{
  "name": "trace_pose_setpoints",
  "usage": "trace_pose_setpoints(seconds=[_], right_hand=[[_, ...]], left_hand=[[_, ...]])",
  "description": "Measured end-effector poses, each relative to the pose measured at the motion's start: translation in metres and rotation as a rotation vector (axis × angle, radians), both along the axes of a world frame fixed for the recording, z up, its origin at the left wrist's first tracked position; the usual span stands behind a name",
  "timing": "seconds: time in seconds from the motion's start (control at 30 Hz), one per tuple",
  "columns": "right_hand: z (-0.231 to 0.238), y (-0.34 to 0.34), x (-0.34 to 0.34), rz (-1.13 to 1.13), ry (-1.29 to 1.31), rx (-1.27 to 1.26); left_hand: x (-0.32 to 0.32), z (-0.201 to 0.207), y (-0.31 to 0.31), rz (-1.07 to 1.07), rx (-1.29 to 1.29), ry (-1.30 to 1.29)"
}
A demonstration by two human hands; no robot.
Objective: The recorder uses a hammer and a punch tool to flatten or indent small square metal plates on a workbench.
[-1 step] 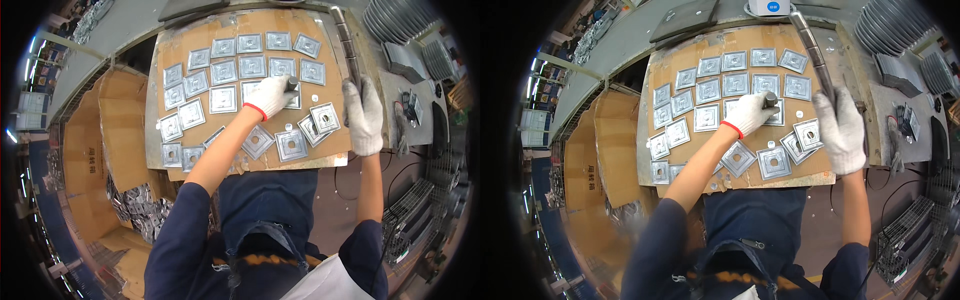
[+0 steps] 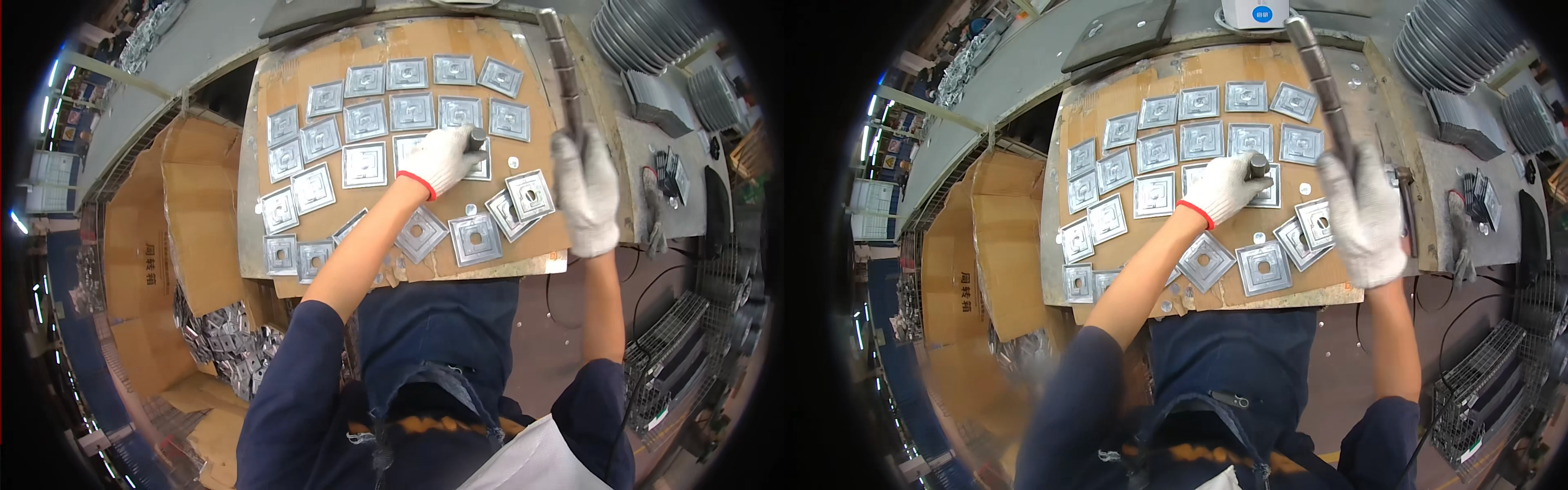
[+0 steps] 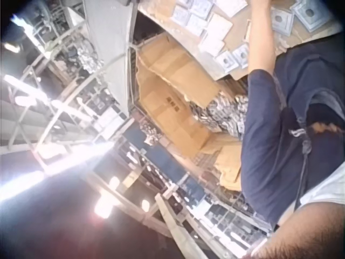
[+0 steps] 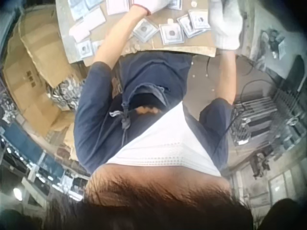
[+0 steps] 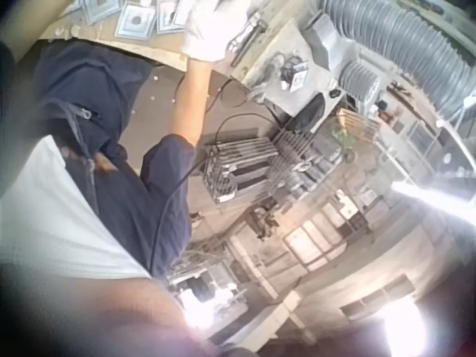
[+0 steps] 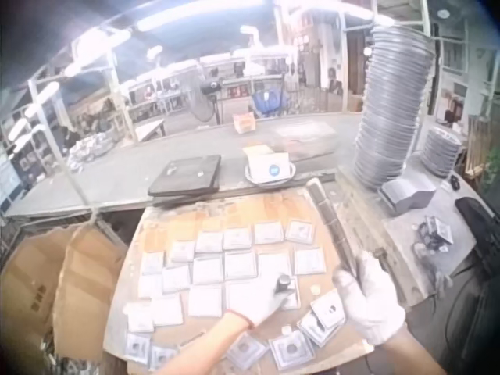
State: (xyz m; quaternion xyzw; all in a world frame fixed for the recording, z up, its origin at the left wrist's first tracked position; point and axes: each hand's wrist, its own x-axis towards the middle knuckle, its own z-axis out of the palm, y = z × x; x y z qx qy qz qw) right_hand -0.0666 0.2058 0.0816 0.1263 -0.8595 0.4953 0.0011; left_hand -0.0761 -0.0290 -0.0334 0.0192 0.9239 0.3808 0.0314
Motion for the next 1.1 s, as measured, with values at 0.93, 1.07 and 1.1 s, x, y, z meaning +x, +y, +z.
trace_pose_setpoints(seconds=[0.93, 1.07, 1.1], right_hand=[[-0.09, 0.035, 0.093, -0.032, -0.303, 0.484], [-0.089, 0.021, 0.094, -0.055, -0.306, 0.586], [-0.093, 0.027, 0.09, 0.004, -0.304, 0.619]], left_hand=[[0.022, 0.02, 0.012, 0.199, 0.235, -0.026], [0.026, 0.031, 0.013, 0.192, 0.277, -0.084], [0.026, 0.031, 0.016, 0.171, 0.301, -0.097]])
